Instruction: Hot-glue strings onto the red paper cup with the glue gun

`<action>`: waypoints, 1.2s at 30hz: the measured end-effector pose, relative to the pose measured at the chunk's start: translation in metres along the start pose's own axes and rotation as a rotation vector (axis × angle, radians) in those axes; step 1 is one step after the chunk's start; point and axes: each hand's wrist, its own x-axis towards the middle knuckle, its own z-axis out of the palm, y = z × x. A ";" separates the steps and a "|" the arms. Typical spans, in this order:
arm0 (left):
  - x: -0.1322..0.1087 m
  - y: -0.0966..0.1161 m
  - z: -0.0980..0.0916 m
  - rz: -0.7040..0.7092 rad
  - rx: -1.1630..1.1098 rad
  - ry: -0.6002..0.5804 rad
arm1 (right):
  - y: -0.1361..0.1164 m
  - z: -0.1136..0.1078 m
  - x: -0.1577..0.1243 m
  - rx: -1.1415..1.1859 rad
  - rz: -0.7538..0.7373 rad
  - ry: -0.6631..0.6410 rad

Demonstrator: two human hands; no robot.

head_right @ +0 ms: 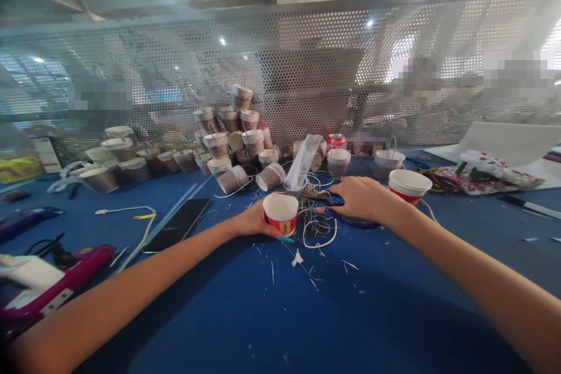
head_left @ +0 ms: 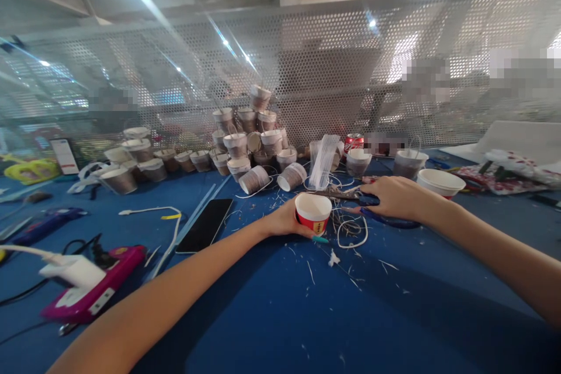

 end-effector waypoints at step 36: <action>0.001 0.003 -0.003 -0.006 0.003 -0.075 | -0.005 -0.006 -0.001 -0.046 0.035 -0.024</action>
